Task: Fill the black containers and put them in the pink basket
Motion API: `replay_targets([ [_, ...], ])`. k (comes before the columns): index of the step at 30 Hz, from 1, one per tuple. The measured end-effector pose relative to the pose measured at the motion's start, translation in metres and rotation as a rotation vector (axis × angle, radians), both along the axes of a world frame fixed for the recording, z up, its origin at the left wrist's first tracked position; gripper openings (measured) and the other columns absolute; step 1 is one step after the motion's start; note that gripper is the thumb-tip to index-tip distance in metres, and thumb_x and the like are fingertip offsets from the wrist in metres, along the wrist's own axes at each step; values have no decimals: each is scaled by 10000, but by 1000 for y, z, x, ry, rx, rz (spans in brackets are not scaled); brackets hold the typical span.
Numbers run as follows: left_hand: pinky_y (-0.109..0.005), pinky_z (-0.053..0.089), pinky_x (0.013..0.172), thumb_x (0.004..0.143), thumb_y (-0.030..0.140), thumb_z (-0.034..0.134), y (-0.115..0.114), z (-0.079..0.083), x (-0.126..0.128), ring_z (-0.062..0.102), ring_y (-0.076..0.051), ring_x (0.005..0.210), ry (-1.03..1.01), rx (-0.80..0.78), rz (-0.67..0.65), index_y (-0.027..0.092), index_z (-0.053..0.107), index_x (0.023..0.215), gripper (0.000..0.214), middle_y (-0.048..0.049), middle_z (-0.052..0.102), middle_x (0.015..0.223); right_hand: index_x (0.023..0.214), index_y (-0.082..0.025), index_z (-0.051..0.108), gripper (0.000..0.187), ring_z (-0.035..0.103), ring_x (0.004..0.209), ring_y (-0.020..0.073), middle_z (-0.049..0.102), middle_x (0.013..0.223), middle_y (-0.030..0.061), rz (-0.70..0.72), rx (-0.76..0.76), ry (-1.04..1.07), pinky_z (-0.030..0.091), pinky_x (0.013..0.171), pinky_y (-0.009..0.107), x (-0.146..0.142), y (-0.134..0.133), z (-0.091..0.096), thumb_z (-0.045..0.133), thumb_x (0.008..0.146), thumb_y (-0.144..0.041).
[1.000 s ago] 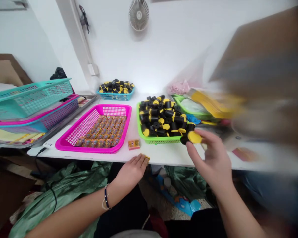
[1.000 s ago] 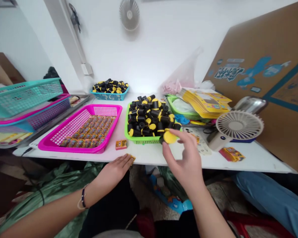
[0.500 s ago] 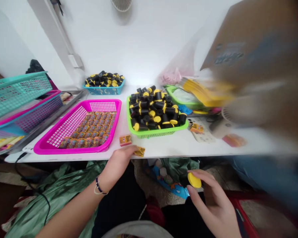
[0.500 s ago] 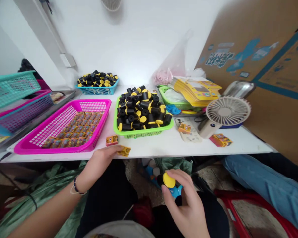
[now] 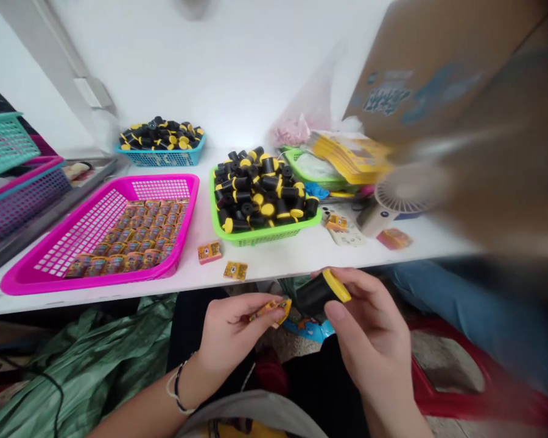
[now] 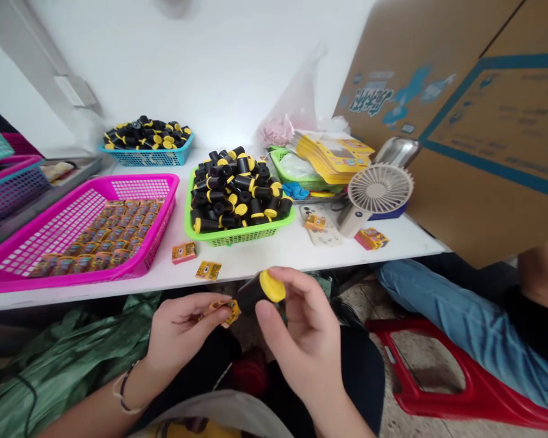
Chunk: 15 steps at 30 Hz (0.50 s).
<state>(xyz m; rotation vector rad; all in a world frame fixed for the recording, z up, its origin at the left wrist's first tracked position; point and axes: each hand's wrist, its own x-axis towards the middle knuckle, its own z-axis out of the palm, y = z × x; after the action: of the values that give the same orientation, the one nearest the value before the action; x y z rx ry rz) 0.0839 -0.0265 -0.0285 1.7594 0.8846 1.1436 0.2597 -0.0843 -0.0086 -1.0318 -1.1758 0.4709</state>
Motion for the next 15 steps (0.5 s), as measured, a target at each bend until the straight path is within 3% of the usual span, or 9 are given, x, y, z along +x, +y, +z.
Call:
replay_targets([
  [3,-200,623,667,932,243,664,4,-2,-5,780,-144,653,117,119,-65,185,685,1334,406,-3,841,812,1167,-284,710,243,756,1054,229,774,1123,74,-8,-50,86,634,896,353,-1,6,1,724,926,-305],
  [6,-181,609,729,957,150,527,4,-3,-8,764,-106,661,217,92,-166,188,315,1612,690,48,821,779,1143,-276,722,230,761,1057,246,786,1121,81,20,-85,128,636,901,383,-4,10,2,731,923,-342],
  [9,-204,598,805,940,105,455,3,-2,-7,772,-107,737,289,38,-232,182,46,1659,831,51,812,796,1141,-300,731,218,766,1046,232,796,1120,57,94,-99,144,639,890,362,-8,12,5,734,925,-329],
  [15,-275,590,887,921,86,429,1,5,-9,785,-154,841,315,57,-250,156,-165,1631,928,21,819,826,1109,-331,754,205,757,1049,193,803,1112,28,153,-180,195,614,867,274,-12,14,9,768,905,-338],
])
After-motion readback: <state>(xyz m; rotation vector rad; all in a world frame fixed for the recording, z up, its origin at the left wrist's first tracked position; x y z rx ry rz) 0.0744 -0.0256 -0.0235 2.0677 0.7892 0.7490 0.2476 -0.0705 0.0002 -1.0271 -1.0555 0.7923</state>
